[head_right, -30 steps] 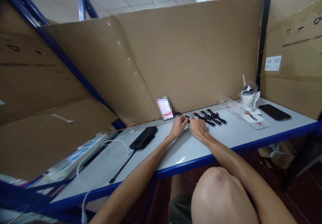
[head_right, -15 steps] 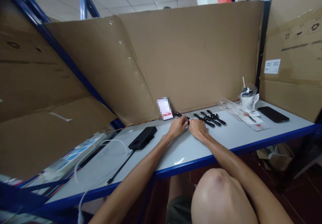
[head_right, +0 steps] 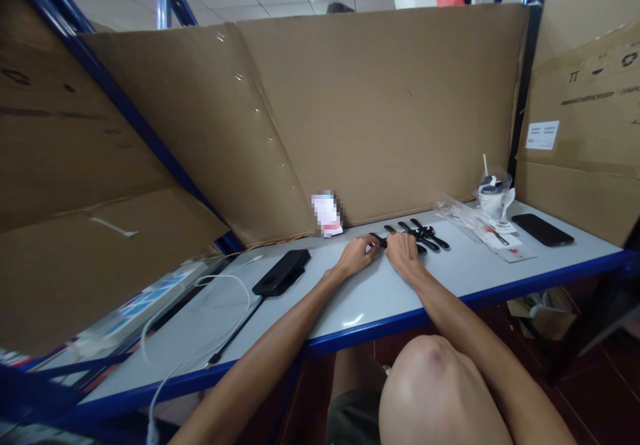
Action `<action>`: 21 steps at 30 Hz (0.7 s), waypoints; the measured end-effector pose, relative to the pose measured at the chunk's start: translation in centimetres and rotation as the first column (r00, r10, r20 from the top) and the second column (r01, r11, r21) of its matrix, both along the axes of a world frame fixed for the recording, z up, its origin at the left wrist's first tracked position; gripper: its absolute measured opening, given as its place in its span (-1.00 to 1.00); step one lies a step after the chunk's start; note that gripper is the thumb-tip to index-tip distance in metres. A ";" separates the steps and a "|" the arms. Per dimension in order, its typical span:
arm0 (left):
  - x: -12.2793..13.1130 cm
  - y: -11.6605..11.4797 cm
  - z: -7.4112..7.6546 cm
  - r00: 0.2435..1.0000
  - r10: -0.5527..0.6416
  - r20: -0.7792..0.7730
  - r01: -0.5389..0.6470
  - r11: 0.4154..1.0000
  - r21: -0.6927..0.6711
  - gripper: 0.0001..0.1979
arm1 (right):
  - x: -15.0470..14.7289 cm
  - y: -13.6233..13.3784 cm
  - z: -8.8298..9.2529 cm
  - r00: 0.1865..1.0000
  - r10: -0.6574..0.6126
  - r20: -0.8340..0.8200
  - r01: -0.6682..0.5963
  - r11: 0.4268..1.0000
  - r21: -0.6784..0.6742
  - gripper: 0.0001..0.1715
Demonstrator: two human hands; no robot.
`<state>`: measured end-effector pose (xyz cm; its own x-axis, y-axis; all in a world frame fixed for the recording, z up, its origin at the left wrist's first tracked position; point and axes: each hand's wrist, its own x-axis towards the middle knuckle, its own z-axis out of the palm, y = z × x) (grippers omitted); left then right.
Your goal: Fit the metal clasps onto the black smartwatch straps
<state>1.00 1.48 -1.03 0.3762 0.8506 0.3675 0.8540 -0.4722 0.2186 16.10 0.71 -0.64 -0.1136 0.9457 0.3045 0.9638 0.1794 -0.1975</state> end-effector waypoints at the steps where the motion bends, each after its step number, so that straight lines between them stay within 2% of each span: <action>1: 0.0 0.0 -0.1 1.000 -0.013 0.002 0.013 1.000 0.000 -0.73 | 0.2 0.0 0.4 1.000 0.005 0.014 -0.005 1.000 0.010 -0.67; 4: 0.0 0.1 -0.5 0.999 -0.049 -0.007 0.049 0.999 0.013 -0.69 | 1.9 0.3 1.9 0.998 -0.061 -0.003 0.061 0.996 0.064 -0.61; 6: 0.1 0.3 -0.8 0.998 -0.065 -0.020 0.066 0.998 0.025 -0.67 | 4.2 0.7 2.6 0.985 -0.169 -0.044 0.172 0.982 0.079 -0.58; 8: 0.1 0.6 -1.1 0.996 -0.085 -0.037 0.086 0.996 0.026 -0.66 | 7.0 1.3 2.7 0.964 -0.262 -0.051 0.264 0.964 0.037 -0.60; 10: 0.2 0.8 -1.3 0.991 -0.123 -0.055 0.124 0.992 0.022 -0.67 | 9.4 1.9 2.3 0.945 -0.327 -0.025 0.324 0.943 -0.073 -0.62; 14: 0.4 1.2 -1.6 0.978 -0.203 -0.057 0.205 0.978 0.031 -0.68 | 11.5 2.5 1.1 0.958 -0.286 -0.010 0.276 0.933 -0.231 -0.58; 18: 0.7 1.0 -1.7 0.968 -0.247 -0.039 0.247 0.969 0.015 -0.65 | 11.4 2.9 0.9 0.960 -0.274 -0.061 0.244 0.921 -0.304 -0.57; 21: 1.3 0.5 -1.5 0.968 -0.245 -0.056 0.244 0.970 -0.018 -0.61 | 11.4 3.2 0.9 0.943 -0.312 -0.117 0.253 0.899 -0.358 -0.56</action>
<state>2.28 1.96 -2.54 0.5930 0.7342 0.3305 0.7243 -0.6658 0.1792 27.51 3.87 0.30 0.1985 0.9791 -0.0436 0.9109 -0.2007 -0.3604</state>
